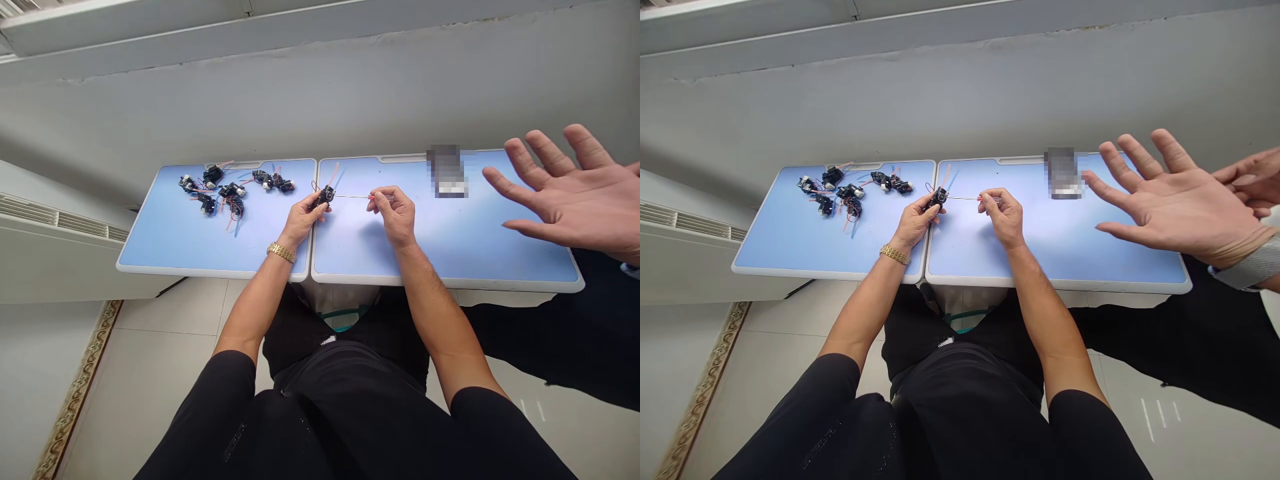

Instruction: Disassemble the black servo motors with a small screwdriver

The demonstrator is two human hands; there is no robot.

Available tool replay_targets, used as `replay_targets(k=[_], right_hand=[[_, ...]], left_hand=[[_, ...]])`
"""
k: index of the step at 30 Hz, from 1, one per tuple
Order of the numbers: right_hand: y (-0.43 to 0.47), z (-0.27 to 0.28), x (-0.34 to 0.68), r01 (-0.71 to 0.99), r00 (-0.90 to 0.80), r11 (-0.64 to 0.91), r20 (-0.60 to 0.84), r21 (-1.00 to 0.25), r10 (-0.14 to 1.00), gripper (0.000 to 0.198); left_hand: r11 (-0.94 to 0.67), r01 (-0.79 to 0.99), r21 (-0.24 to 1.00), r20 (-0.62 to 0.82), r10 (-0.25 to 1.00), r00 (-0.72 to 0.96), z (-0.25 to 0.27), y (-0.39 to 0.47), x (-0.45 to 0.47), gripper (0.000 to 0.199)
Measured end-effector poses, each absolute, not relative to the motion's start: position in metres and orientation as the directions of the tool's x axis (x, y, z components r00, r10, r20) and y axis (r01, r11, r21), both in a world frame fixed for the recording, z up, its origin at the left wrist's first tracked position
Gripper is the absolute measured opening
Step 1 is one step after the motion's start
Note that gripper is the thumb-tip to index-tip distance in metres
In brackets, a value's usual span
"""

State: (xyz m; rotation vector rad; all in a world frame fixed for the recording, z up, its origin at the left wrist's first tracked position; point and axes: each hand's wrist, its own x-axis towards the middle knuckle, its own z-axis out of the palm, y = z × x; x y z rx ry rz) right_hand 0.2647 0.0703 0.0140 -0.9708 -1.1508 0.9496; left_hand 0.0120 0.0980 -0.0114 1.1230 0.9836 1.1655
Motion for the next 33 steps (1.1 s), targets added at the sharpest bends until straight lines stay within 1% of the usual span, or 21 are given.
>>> replay_targets(k=[4,9,12,16,20,24,28,33], right_hand=[[0.071,0.014,0.265,-0.117,0.155,0.306,0.287,-0.945,0.945,0.041],[0.073,0.013,0.266,-0.084,0.166,0.277,0.26,-0.957,0.951,0.047],[0.075,0.012,0.266,-0.074,0.167,0.26,0.245,-0.963,0.955,0.048],[0.077,0.011,0.267,-0.127,0.186,0.247,0.222,-0.961,0.957,0.046],[0.081,0.012,0.27,-0.183,0.211,0.185,0.145,-0.966,0.967,0.048],[0.083,0.012,0.272,-0.219,0.196,0.138,0.095,-0.966,0.976,0.051],[0.083,0.012,0.272,-0.252,0.208,0.148,0.096,-0.956,0.973,0.048],[0.083,0.01,0.271,-0.214,0.189,0.171,0.131,-0.962,0.973,0.047]], left_hand=[[0.026,-0.178,0.984,0.0,0.989,0.145,-0.011,0.098,0.012,0.06],[0.012,-0.147,0.989,0.008,0.991,0.133,-0.009,0.097,0.014,0.061],[0.008,-0.153,0.988,0.013,0.991,0.133,-0.008,0.096,0.015,0.061],[0.039,-0.203,0.979,-0.013,0.992,0.128,-0.005,0.095,0.015,0.058],[0.097,-0.238,0.966,-0.067,0.989,0.132,-0.003,0.096,0.014,0.059],[0.114,-0.262,0.958,-0.08,0.987,0.136,-0.003,0.097,0.012,0.061],[0.108,-0.274,0.956,-0.07,0.987,0.144,-0.003,0.096,0.011,0.061],[0.09,-0.234,0.968,-0.063,0.991,0.12,-0.003,0.096,0.013,0.062]])
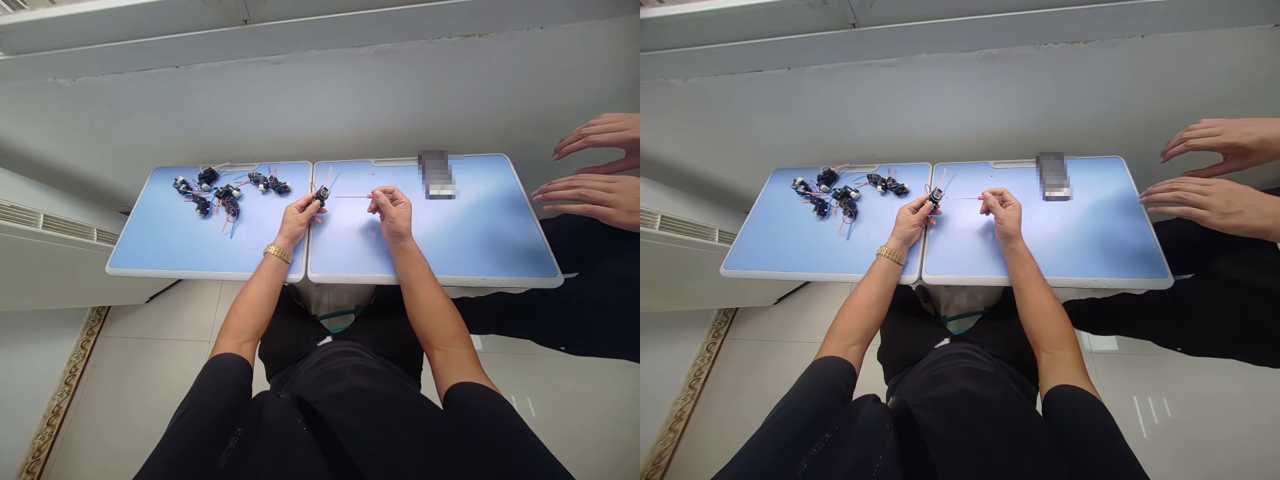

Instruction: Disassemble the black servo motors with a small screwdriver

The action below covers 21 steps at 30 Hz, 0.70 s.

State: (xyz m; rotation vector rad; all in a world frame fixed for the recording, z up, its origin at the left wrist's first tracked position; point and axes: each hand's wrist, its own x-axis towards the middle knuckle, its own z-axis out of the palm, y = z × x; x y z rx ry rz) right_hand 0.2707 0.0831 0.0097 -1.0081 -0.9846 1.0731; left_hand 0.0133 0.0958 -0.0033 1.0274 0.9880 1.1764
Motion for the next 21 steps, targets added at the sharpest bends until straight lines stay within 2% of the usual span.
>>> replay_targets(k=[6,8,11,15,18,21], right_hand=[[0.086,0.011,0.27,-0.2,0.193,0.188,0.15,-0.962,0.97,0.064],[0.089,0.011,0.272,-0.225,0.172,0.178,0.141,-0.958,0.975,0.063],[0.092,0.011,0.274,-0.219,0.189,0.163,0.122,-0.962,0.974,0.06],[0.091,0.013,0.274,-0.17,0.21,0.133,0.096,-0.977,0.973,0.054],[0.089,0.011,0.275,-0.129,0.216,0.164,0.134,-0.978,0.967,0.046],[0.088,0.003,0.279,-0.063,0.219,0.228,0.21,-0.972,0.953,0.031]], left_hand=[[0.033,-0.157,0.987,-0.026,0.998,0.049,-0.003,0.099,0.02,0.062],[0.005,-0.144,0.99,0.0,0.999,0.035,-0.007,0.103,0.021,0.064],[-0.067,-0.083,0.994,0.069,0.997,0.02,-0.013,0.108,0.02,0.07],[-0.176,0.086,0.981,0.182,0.981,-0.065,-0.013,0.104,0.019,0.058],[-0.201,0.204,0.958,0.225,0.969,-0.101,-0.008,0.097,0.019,0.049],[-0.228,0.248,0.942,0.249,0.967,-0.056,-0.004,0.092,0.019,0.046]])
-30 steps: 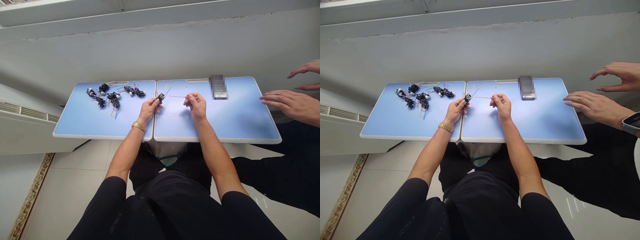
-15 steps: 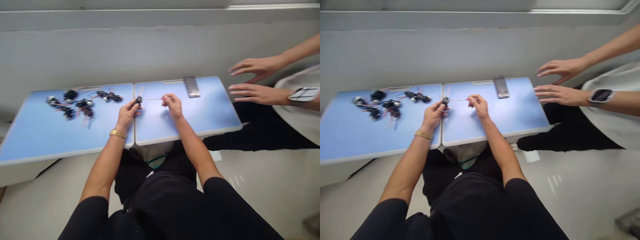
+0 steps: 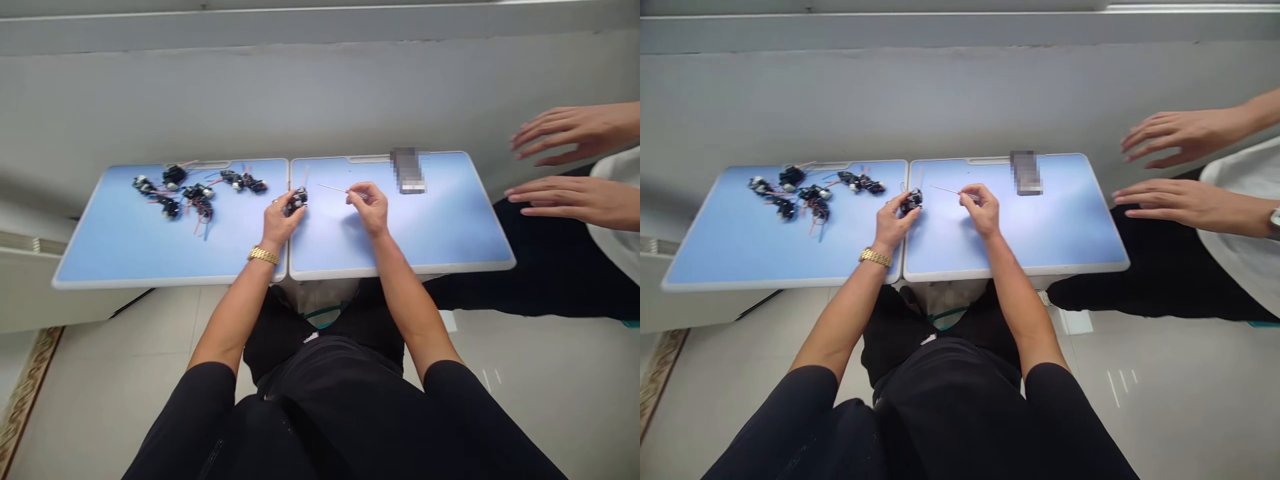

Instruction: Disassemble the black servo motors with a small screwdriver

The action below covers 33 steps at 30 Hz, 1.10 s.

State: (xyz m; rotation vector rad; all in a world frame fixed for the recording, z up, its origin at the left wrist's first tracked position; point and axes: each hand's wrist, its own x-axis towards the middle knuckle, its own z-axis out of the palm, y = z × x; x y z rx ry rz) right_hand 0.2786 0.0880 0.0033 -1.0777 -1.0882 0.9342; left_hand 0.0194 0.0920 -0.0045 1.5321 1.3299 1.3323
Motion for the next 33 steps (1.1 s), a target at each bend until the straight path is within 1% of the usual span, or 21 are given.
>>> replay_targets(k=[2,4,6,9,11,13,16,19,21,23,29,33], right_hand=[[0.085,-0.003,0.283,-0.008,0.211,0.233,0.226,-0.972,0.951,0.024],[0.08,-0.009,0.289,0.1,0.218,0.201,0.218,-0.975,0.951,0.019],[0.072,-0.012,0.296,0.207,0.207,0.174,0.217,-0.963,0.954,0.018],[0.059,-0.013,0.303,0.331,0.193,0.181,0.255,-0.926,0.947,0.017],[0.053,-0.013,0.305,0.405,0.169,0.23,0.32,-0.885,0.932,0.013],[0.05,-0.012,0.304,0.46,0.125,0.321,0.418,-0.828,0.9,0.011],[0.049,-0.014,0.299,0.513,0.044,0.493,0.595,-0.703,0.802,0.012],[0.05,-0.017,0.294,0.578,-0.027,0.597,0.718,-0.556,0.695,0.017],[0.05,-0.019,0.292,0.612,-0.063,0.619,0.749,-0.493,0.659,0.019],[0.05,-0.02,0.291,0.632,-0.08,0.62,0.757,-0.464,0.649,0.019],[0.05,-0.02,0.29,0.683,-0.068,0.557,0.718,-0.472,0.693,0.018],[0.049,-0.016,0.288,0.659,-0.076,0.599,0.752,-0.455,0.655,0.017]], left_hand=[[-0.215,0.348,0.913,0.232,0.973,-0.008,-0.004,0.09,0.02,0.045],[-0.192,0.491,0.849,0.199,0.979,0.039,-0.004,0.089,0.021,0.044],[-0.198,0.612,0.766,0.19,0.979,0.078,-0.005,0.088,0.022,0.044],[-0.221,0.717,0.662,0.193,0.974,0.122,-0.007,0.088,0.023,0.053],[-0.241,0.743,0.624,0.205,0.968,0.142,-0.009,0.088,0.023,0.062],[-0.267,0.758,0.595,0.227,0.961,0.161,-0.011,0.088,0.022,0.065],[-0.298,0.778,0.553,0.259,0.949,0.18,-0.012,0.086,0.022,0.06],[-0.318,0.8,0.509,0.271,0.941,0.202,-0.011,0.083,0.023,0.059],[-0.336,0.81,0.481,0.278,0.934,0.223,-0.011,0.082,0.024,0.058],[-0.349,0.817,0.46,0.29,0.928,0.233,-0.01,0.081,0.025,0.056],[-0.368,0.818,0.442,0.333,0.914,0.231,-0.01,0.079,0.027,0.054],[-0.353,0.799,0.487,0.317,0.924,0.215,-0.01,0.079,0.027,0.053]])
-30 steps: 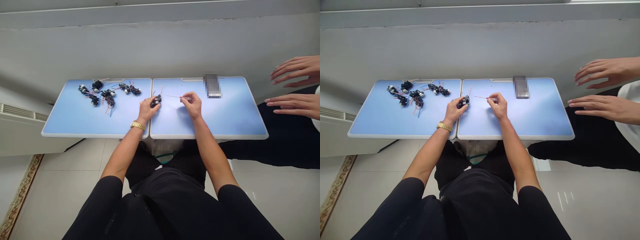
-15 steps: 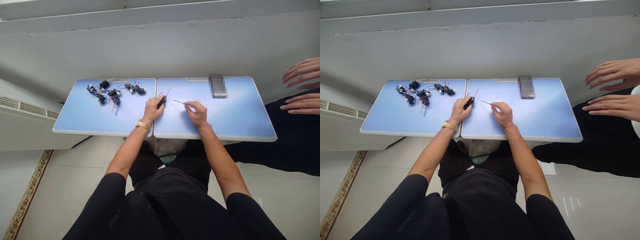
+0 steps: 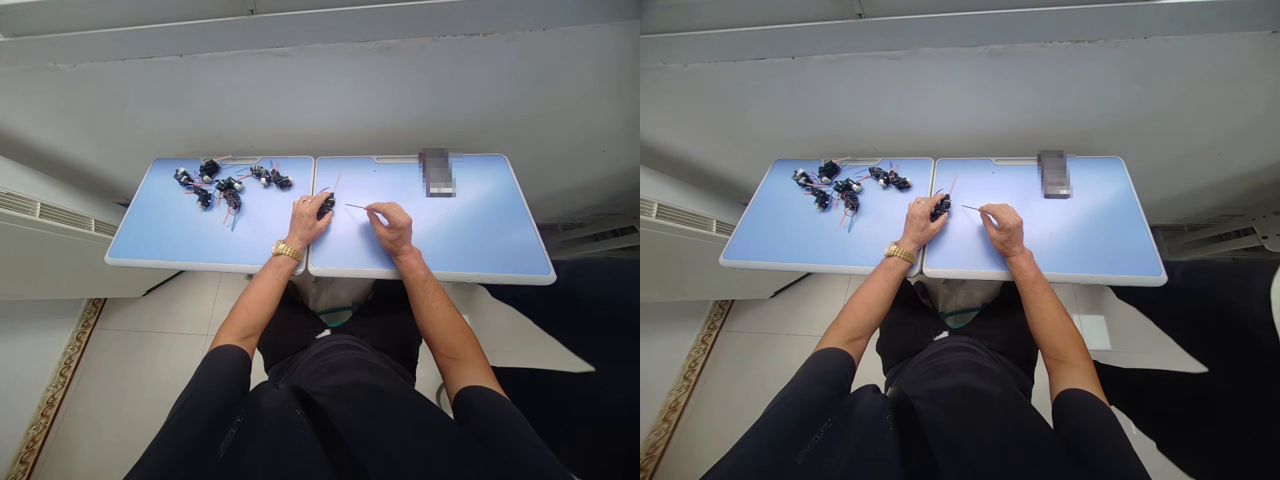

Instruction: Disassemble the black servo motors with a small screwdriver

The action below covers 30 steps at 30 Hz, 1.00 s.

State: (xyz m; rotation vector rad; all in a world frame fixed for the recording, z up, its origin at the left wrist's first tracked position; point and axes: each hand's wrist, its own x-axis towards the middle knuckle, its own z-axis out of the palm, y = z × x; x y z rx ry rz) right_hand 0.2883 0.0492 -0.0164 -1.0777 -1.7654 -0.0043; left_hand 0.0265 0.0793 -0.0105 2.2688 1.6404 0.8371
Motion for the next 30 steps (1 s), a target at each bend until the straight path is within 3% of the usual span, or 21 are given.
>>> replay_targets(k=[14,23,30], right_hand=[[0.074,0.022,0.279,0.431,-0.05,0.685,0.742,-0.587,0.668,0.015],[0.071,0.012,0.273,0.406,0.002,0.617,0.676,-0.674,0.737,0.014],[0.067,0.018,0.273,0.403,-0.05,0.654,0.698,-0.64,0.714,0.017]], left_hand=[[-0.357,0.542,0.761,0.334,0.931,0.145,-0.023,0.081,0.012,0.051],[-0.435,0.612,0.661,0.38,0.897,0.227,-0.019,0.08,0.009,0.061],[-0.411,0.65,0.639,0.331,0.91,0.251,-0.014,0.077,0.01,0.062]])
